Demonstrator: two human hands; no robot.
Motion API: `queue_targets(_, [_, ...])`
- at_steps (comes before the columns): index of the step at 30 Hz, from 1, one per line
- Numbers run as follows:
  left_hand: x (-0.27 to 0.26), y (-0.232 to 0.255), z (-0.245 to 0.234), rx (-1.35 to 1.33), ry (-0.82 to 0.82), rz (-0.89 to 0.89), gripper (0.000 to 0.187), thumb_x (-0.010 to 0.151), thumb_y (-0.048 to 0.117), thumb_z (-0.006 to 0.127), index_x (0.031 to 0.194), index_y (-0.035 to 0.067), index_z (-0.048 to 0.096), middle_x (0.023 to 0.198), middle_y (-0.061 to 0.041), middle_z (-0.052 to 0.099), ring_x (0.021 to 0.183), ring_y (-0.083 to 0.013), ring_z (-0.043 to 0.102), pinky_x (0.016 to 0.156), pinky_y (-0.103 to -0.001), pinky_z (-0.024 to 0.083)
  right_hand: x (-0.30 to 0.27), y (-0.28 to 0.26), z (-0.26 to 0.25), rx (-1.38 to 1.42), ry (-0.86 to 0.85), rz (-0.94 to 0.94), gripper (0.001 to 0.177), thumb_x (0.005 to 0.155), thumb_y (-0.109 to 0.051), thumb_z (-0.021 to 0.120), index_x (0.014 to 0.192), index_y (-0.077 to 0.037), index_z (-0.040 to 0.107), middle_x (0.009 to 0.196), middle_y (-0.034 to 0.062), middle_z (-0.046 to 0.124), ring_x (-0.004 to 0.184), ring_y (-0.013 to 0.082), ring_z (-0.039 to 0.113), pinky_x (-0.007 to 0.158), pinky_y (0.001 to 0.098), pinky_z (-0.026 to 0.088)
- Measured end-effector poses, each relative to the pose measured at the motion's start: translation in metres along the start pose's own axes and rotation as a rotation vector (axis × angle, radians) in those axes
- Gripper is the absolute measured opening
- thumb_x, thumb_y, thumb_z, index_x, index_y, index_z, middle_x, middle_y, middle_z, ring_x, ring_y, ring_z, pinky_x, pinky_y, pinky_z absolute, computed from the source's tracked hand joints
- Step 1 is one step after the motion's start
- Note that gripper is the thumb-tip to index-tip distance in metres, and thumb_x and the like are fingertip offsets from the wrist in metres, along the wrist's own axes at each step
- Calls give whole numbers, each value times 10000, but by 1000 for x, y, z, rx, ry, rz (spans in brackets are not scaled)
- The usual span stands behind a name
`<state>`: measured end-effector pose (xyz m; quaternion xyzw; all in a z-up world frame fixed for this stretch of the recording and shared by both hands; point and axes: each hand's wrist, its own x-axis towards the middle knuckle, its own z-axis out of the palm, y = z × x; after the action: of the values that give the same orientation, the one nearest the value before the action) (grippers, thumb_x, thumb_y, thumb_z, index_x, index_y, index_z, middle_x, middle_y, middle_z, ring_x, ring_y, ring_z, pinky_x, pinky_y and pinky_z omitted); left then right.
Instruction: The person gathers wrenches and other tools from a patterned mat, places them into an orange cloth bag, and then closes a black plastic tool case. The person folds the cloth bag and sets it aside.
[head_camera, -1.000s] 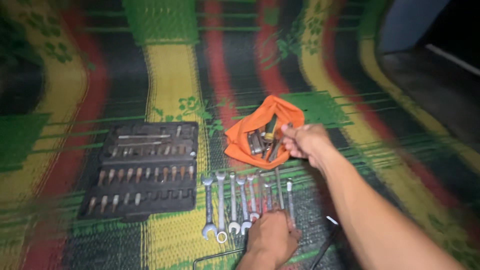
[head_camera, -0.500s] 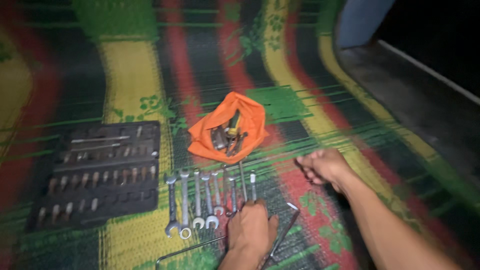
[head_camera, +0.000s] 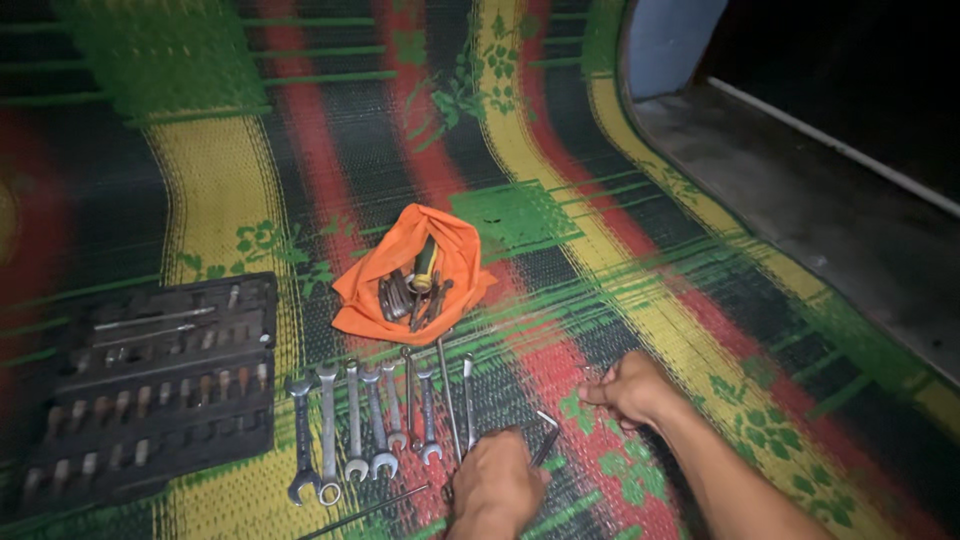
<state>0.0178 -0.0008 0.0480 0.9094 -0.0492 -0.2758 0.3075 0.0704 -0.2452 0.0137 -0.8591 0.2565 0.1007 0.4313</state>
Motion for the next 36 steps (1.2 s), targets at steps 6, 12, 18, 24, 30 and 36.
queue_targets(6, [-2,2,-5,-45,-21,-69,319,865,331,796,1099,134,704,1214,-136,694,1175,-336,666,1026,-442,528,-20,-21,-2,-166,-2,47,275,819,-137,841,662,6,665,577,109,665,450,202,594,442,350,483])
queue_targets(12, [-4,-2,-3,-111,-3,-55,317,862,304,793,1110,135,691,1193,-141,703,1160,-343,670,1006,-444,534,-11,-14,-4,-89,-39,39,194,844,-81,794,768,46,669,624,124,703,493,187,650,476,345,538])
queue_targets(18, [-2,-11,3,-140,18,-27,324,871,269,780,1143,147,653,1162,-164,699,1127,-360,678,991,-457,529,5,-1,-8,174,-150,113,124,918,-122,685,897,-19,751,834,84,745,713,168,709,656,314,626])
queue_targets(24, [1,-42,0,-273,100,199,251,862,221,761,1066,99,681,1009,-181,724,1022,-334,719,889,-445,559,1,-38,20,332,-197,104,125,946,-120,642,1017,-26,685,911,89,727,808,222,726,738,378,632])
queue_targets(30, [18,-90,-53,-282,300,291,125,837,94,681,943,72,746,941,-192,745,926,-336,743,841,-413,590,-12,-93,72,420,-313,-8,151,899,-67,667,1042,-22,659,929,97,722,865,239,754,792,396,643])
queue_targets(36, [20,-172,-142,-209,455,107,173,802,81,647,914,144,763,945,-152,757,939,-324,752,865,-424,587,-27,-147,151,421,-404,-104,164,893,-86,700,1044,-24,679,936,89,729,834,207,734,771,359,637])
